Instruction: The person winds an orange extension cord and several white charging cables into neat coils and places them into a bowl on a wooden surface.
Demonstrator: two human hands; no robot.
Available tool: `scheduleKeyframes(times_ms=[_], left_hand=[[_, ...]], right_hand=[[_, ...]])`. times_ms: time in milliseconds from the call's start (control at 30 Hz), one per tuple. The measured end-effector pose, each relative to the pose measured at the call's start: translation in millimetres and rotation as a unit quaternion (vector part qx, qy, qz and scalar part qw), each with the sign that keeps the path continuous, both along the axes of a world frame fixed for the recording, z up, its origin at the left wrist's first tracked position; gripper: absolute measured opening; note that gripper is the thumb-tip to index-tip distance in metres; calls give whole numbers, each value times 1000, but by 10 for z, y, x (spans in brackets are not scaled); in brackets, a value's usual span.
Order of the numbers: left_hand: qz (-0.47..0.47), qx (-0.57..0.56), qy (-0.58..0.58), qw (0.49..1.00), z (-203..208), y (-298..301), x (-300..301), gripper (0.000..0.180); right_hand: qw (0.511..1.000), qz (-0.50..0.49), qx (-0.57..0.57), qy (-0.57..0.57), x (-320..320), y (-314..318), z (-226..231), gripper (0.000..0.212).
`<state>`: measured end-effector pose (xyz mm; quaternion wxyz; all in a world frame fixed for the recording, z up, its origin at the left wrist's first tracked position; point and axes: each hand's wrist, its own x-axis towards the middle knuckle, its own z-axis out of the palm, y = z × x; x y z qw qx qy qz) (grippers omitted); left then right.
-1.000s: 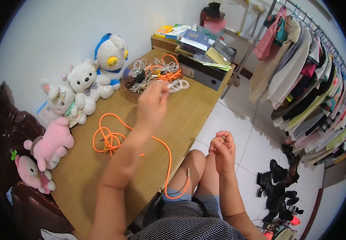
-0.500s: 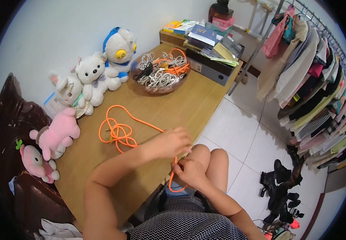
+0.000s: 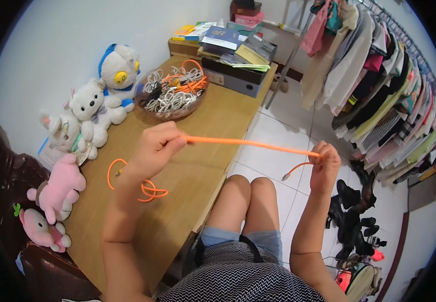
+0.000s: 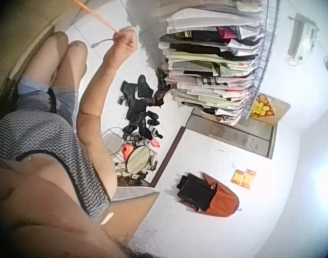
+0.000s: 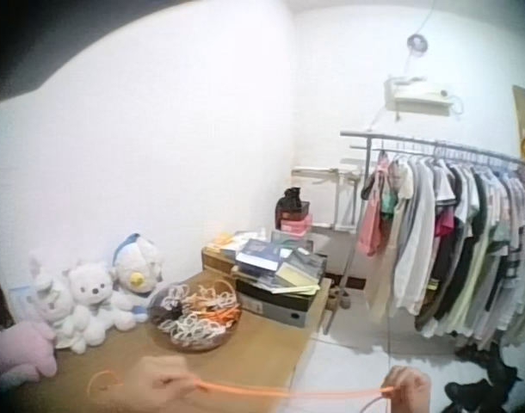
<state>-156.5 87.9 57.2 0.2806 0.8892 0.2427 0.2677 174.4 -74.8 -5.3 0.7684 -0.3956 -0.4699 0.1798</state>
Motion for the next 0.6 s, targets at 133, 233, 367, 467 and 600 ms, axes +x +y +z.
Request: scheduleKeyframes(times_ms=[133,233,367,467,600], left_hand=[[-165,-182,17,969,-218,-62,270,31],[-25,79,-67,994,-415,-379,789,40],[-140,18,-147,979,-553,-571,1135,31],[-242,-248,71,935,-451,-480,1113,21],[-179,-414,-67,890,-478,-244,946,21]], right_hand=[[984,69,110,120,-160,104,55,41],[959,194,167,126,-543,293,90,42],[926,273,231,120,-702,344,306,42],[913,237,297,147,-436,194,493,43],[943,210,230,118,-53,65,387,38]])
